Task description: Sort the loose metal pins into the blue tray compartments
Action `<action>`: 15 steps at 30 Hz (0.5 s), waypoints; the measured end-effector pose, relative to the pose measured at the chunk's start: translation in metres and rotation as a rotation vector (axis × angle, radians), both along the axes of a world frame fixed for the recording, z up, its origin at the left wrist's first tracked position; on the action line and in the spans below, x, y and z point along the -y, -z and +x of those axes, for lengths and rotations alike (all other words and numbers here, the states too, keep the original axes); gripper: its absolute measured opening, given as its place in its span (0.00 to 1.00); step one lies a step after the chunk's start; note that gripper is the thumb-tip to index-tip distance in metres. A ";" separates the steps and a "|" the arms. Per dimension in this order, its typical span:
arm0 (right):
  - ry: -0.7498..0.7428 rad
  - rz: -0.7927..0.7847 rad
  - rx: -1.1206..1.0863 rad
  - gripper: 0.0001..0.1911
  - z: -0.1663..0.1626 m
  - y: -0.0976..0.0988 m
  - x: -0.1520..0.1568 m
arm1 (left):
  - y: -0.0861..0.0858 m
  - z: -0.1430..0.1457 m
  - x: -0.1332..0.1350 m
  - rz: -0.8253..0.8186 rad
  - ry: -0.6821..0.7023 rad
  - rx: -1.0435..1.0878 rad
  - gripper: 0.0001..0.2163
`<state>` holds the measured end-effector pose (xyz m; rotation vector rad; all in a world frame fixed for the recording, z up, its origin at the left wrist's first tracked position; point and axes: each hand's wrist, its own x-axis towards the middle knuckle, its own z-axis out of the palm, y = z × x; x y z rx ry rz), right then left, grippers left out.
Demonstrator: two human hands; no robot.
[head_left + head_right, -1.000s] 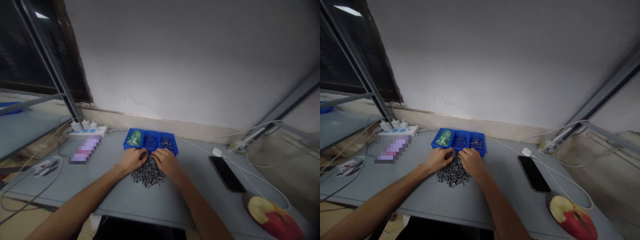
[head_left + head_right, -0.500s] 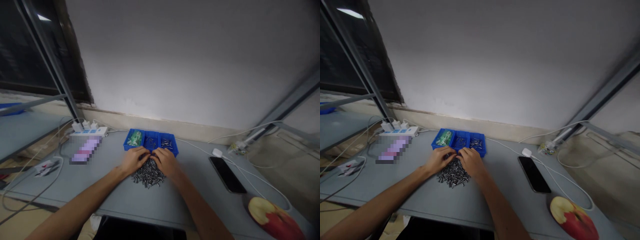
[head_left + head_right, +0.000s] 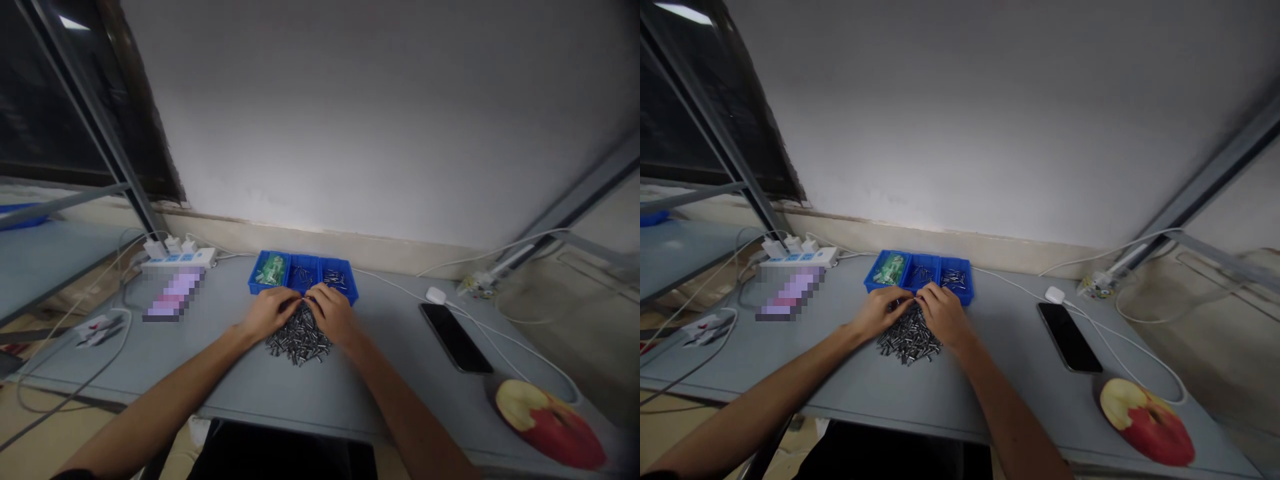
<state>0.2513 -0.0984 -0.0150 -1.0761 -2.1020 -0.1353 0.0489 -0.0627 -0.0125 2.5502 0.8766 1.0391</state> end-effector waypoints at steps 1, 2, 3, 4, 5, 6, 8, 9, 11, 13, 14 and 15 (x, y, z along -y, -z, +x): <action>-0.007 -0.001 -0.006 0.09 0.000 0.000 0.000 | 0.000 0.000 0.000 0.008 0.005 -0.004 0.08; -0.012 -0.001 -0.004 0.09 0.000 0.000 0.000 | 0.000 0.000 0.000 0.017 0.008 -0.005 0.08; -0.013 0.004 0.003 0.09 0.000 0.001 0.000 | -0.001 0.000 0.001 0.027 0.010 -0.005 0.08; -0.006 0.013 0.012 0.09 0.000 0.001 0.000 | -0.001 0.000 0.001 0.039 0.014 -0.003 0.08; 0.007 0.026 0.021 0.09 0.000 0.001 -0.001 | -0.001 0.000 0.000 0.051 0.016 -0.002 0.09; 0.024 0.041 0.029 0.10 0.001 0.002 -0.001 | -0.002 -0.001 0.000 0.063 0.017 0.001 0.09; 0.059 0.072 0.042 0.11 0.002 0.002 -0.003 | -0.003 -0.002 -0.001 0.088 0.018 0.007 0.09; 0.069 0.085 0.046 0.12 0.003 0.002 -0.004 | -0.003 -0.002 -0.002 0.097 0.017 0.009 0.09; 0.076 0.101 0.043 0.13 0.005 0.001 -0.005 | -0.005 -0.004 -0.004 0.112 0.015 0.018 0.09; 0.076 0.115 0.026 0.12 0.007 0.000 -0.007 | -0.006 -0.006 -0.005 0.118 0.014 0.026 0.10; 0.071 0.124 0.014 0.12 0.008 0.000 -0.007 | -0.007 -0.007 -0.006 0.119 0.012 0.030 0.10; 0.067 0.134 0.002 0.11 0.008 0.000 -0.008 | -0.007 -0.007 -0.006 0.118 0.010 0.032 0.10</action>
